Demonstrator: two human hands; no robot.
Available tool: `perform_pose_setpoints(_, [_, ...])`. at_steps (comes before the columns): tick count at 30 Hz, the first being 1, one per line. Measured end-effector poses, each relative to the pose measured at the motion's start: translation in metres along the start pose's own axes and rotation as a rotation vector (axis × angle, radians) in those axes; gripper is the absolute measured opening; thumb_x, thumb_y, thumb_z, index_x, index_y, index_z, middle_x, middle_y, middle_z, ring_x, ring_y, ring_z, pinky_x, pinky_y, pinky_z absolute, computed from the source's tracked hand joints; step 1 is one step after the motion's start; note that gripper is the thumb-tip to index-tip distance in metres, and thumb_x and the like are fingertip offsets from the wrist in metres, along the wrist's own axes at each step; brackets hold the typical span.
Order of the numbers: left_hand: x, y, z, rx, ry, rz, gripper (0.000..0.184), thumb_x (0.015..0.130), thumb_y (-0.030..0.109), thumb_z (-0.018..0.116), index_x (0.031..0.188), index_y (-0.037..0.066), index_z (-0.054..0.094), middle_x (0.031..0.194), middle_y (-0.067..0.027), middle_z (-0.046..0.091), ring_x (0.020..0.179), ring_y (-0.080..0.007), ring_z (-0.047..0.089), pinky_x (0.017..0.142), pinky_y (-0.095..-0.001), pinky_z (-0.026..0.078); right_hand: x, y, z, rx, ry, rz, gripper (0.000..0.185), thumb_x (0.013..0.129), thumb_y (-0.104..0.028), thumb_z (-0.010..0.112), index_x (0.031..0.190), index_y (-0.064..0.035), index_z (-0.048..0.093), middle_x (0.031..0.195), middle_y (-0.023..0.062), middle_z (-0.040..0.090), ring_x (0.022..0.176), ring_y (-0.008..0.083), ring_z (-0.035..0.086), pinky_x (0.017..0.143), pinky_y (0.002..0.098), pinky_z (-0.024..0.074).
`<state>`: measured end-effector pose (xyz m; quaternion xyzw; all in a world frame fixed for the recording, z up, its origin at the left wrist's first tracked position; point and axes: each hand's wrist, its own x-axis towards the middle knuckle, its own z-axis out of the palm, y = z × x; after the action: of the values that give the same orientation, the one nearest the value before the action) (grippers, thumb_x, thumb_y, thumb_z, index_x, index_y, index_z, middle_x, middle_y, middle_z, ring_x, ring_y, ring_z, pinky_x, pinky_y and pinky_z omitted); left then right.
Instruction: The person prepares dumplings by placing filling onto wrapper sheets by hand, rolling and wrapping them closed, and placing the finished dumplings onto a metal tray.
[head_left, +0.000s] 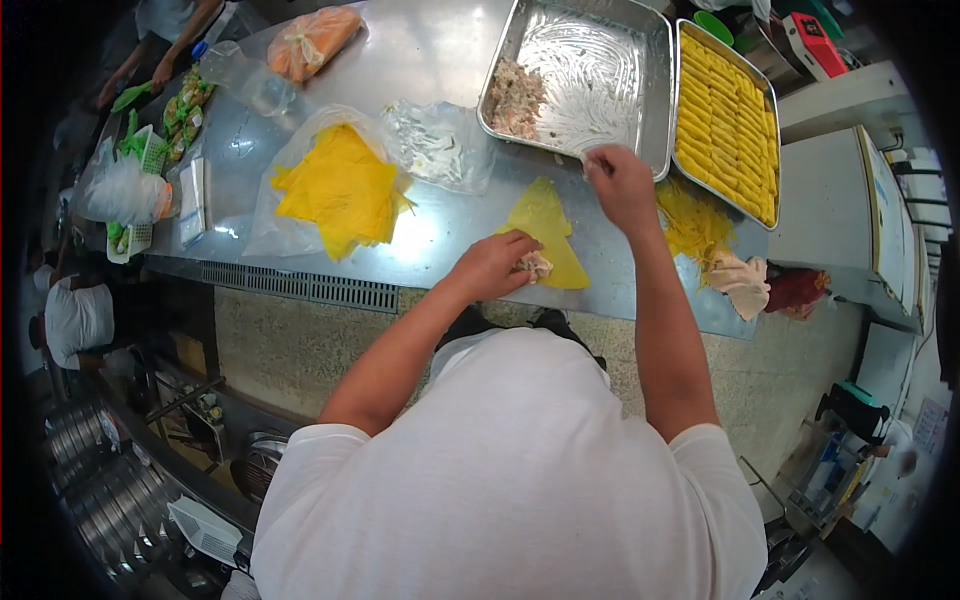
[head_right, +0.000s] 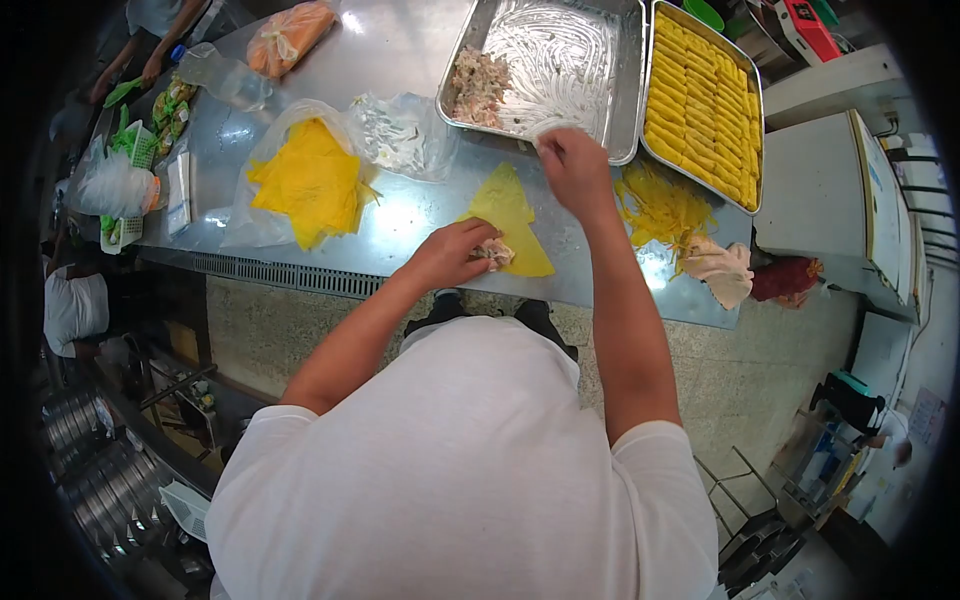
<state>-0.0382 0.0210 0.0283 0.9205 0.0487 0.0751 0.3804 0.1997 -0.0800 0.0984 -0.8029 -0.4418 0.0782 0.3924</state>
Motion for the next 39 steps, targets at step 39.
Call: perform_pose_setpoints(39, [0.005,-0.017,0.008,-0.261,0.035,-0.166,0.041,0.079,0.02,0.078,0.115,0.005,0.066,0.105,-0.0156,0.066,0.097,-0.0347,0.065,0.084,-0.0444,0.053,-0.123,0.005,0.052,0.164,-0.269,-0.116,0.013,0.086,-0.003,0.069,0.099,-0.0029,0.068,0.091,0.012,0.07,0.088,0.0333,0.066,0.081,0.0423,0.0533])
